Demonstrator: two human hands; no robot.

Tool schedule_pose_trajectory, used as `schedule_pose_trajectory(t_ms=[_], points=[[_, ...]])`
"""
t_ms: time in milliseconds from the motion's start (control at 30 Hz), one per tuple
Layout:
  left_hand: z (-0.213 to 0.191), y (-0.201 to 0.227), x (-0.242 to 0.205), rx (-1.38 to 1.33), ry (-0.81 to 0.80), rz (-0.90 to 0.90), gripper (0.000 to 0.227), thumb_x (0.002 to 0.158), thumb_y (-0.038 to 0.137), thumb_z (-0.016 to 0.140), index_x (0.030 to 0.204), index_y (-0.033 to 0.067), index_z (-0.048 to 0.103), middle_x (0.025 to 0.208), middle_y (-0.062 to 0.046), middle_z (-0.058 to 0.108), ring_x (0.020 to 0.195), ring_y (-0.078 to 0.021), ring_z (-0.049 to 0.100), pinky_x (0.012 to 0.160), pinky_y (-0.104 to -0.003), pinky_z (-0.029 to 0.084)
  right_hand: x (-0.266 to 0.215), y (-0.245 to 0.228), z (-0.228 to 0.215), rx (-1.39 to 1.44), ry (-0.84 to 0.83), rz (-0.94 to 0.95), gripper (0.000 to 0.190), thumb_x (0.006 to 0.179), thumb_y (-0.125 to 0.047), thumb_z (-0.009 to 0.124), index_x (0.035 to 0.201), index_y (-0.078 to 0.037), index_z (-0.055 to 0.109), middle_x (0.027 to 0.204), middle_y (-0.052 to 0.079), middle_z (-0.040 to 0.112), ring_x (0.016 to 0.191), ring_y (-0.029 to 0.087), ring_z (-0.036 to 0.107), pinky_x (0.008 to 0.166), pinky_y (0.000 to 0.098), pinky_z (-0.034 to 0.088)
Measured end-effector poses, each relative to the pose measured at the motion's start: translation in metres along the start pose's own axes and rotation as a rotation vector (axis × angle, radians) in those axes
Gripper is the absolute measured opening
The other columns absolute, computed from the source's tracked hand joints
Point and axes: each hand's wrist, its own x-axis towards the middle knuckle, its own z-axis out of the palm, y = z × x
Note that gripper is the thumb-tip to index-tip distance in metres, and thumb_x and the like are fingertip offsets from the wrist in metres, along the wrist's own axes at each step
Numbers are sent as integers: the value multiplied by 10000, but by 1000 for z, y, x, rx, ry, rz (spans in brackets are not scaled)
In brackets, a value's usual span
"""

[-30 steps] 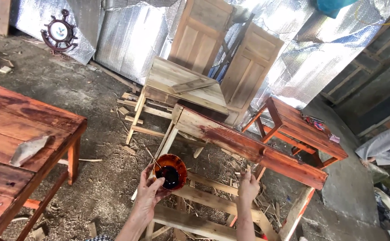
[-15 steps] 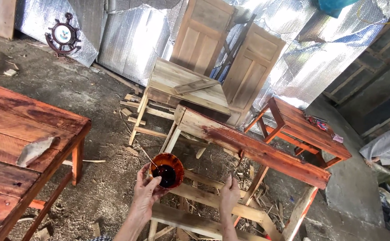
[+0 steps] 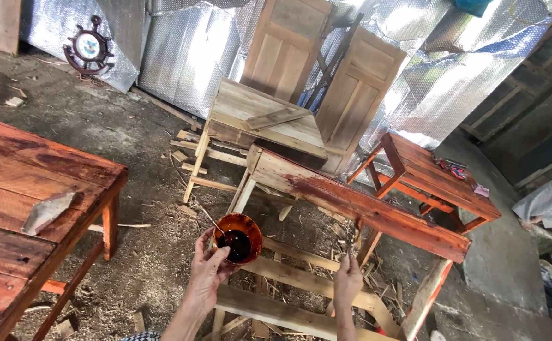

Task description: Applying wood stain to a wooden frame using a brush and a small bowl of stain.

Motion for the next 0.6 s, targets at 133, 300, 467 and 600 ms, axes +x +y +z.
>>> schedule_pose_trajectory(t_ms=[133, 300, 467, 600], points=[[1, -3, -1, 15, -17, -11, 649, 791, -46, 648, 1353, 230, 479, 1266, -245, 599, 807, -375, 647, 567, -418, 563, 0, -1, 0, -42, 15, 3, 170, 969, -102, 499, 905, -68, 652, 552, -4, 470, 439, 65, 365, 351, 192, 259], [10, -6, -5, -5, -22, -30, 657, 782, -48, 636, 1357, 223, 470, 1354, -234, 545, 983, -425, 641, 639, -466, 587, -31, -53, 40, -234, -325, -8, 237, 961, -147, 502, 1152, -77, 622, 661, 6, 555, 463, 69, 385, 398, 178, 289], [18, -3, -12, 58, 19, -25, 611, 825, -27, 594, 1364, 224, 453, 1366, -215, 548, 1061, -380, 595, 707, -465, 553, 33, 7, 5, -169, -65, -10, 328, 951, -297, 495, 808, -48, 654, 515, -13, 448, 421, 68, 308, 376, 207, 238], [31, -4, -11, 60, 16, -50, 633, 819, -62, 583, 1376, 205, 443, 1410, -193, 521, 1093, -384, 596, 741, -520, 544, 31, 30, -52, -463, 107, 22, 341, 959, -314, 431, 946, -150, 730, 770, 44, 688, 706, 188, 580, 659, 342, 415]])
